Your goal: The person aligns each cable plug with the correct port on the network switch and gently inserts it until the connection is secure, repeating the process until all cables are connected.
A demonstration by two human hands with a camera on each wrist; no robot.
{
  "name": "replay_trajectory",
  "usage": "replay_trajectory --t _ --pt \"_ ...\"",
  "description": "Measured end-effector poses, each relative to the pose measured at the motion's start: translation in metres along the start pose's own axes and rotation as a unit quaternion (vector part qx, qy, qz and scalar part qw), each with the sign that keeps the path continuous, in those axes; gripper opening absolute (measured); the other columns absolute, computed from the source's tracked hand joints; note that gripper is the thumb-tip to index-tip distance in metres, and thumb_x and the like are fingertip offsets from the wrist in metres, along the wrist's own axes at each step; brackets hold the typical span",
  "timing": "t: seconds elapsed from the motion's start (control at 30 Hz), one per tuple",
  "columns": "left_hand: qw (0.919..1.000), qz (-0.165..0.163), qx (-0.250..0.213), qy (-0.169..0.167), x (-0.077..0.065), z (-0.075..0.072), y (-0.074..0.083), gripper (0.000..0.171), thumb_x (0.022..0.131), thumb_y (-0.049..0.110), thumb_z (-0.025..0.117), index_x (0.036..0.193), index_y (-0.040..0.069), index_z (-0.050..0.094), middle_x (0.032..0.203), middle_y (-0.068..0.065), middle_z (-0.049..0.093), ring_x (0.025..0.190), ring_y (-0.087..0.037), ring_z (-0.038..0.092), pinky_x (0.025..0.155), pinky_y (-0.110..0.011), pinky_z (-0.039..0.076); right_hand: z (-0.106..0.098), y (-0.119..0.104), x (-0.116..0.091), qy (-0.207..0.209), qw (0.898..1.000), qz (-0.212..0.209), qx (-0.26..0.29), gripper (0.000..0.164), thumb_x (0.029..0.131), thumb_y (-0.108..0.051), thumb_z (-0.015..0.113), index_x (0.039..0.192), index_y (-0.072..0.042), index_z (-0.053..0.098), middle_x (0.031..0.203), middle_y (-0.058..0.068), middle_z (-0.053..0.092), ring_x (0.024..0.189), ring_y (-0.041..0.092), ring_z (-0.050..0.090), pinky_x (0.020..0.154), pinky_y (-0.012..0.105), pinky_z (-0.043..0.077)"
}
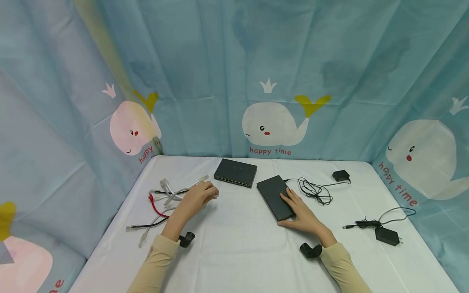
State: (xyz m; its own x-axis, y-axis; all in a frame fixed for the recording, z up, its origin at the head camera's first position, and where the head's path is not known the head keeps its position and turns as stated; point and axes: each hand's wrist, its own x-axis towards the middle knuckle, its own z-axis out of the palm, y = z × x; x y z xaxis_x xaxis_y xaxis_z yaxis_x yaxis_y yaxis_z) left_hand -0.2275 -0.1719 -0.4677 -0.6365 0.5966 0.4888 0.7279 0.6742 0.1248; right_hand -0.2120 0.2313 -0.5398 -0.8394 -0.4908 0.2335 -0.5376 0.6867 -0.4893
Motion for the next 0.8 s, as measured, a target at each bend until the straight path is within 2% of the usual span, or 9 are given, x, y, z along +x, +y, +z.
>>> replay_trajectory --t 0.2,0.33,0.5,0.8 --pt "0.9999 0.010 0.009 -0.010 0.006 0.006 0.009 0.012 0.083 0.018 0.069 0.094 0.021 0.063 0.084 0.009 0.052 0.071 -0.006 0.049 0.061 -0.021 0.043 0.001 0.001 0.000 0.006 1.000 -0.001 0.001 0.099 0.070 -0.054 0.074 0.146 -0.010 0.029 0.154 0.017 0.014 0.140 0.039 0.011 0.107 0.059 0.016" --pt "0.9994 0.013 0.007 -0.030 0.009 0.011 0.016 0.013 0.084 0.021 0.068 0.095 0.021 0.061 0.083 0.008 0.052 0.065 -0.005 0.048 0.057 -0.019 0.041 0.002 0.001 -0.001 0.001 1.000 0.004 0.002 0.098 0.071 -0.055 0.073 0.147 -0.012 0.028 0.154 0.015 0.012 0.140 0.038 0.010 0.106 0.060 0.018" --pt "0.9975 0.000 0.004 -0.070 0.013 0.015 0.029 0.014 0.086 0.027 0.064 0.098 0.021 0.060 0.084 0.009 0.054 0.059 -0.004 0.051 0.053 -0.017 0.042 0.002 0.003 0.000 -0.002 1.000 0.010 0.003 0.098 0.071 -0.056 0.072 0.147 -0.014 0.027 0.155 0.014 0.011 0.141 0.038 0.009 0.106 0.061 0.018" --pt "0.9914 -0.044 -0.035 -0.118 0.021 0.032 0.049 0.014 0.089 0.027 0.061 0.101 0.019 0.060 0.089 0.008 0.060 0.068 -0.008 0.060 0.060 -0.023 0.048 0.002 0.001 0.000 -0.003 1.000 0.011 0.004 0.098 0.071 -0.055 0.073 0.147 -0.014 0.027 0.155 0.015 0.012 0.141 0.038 0.009 0.104 0.062 0.020"
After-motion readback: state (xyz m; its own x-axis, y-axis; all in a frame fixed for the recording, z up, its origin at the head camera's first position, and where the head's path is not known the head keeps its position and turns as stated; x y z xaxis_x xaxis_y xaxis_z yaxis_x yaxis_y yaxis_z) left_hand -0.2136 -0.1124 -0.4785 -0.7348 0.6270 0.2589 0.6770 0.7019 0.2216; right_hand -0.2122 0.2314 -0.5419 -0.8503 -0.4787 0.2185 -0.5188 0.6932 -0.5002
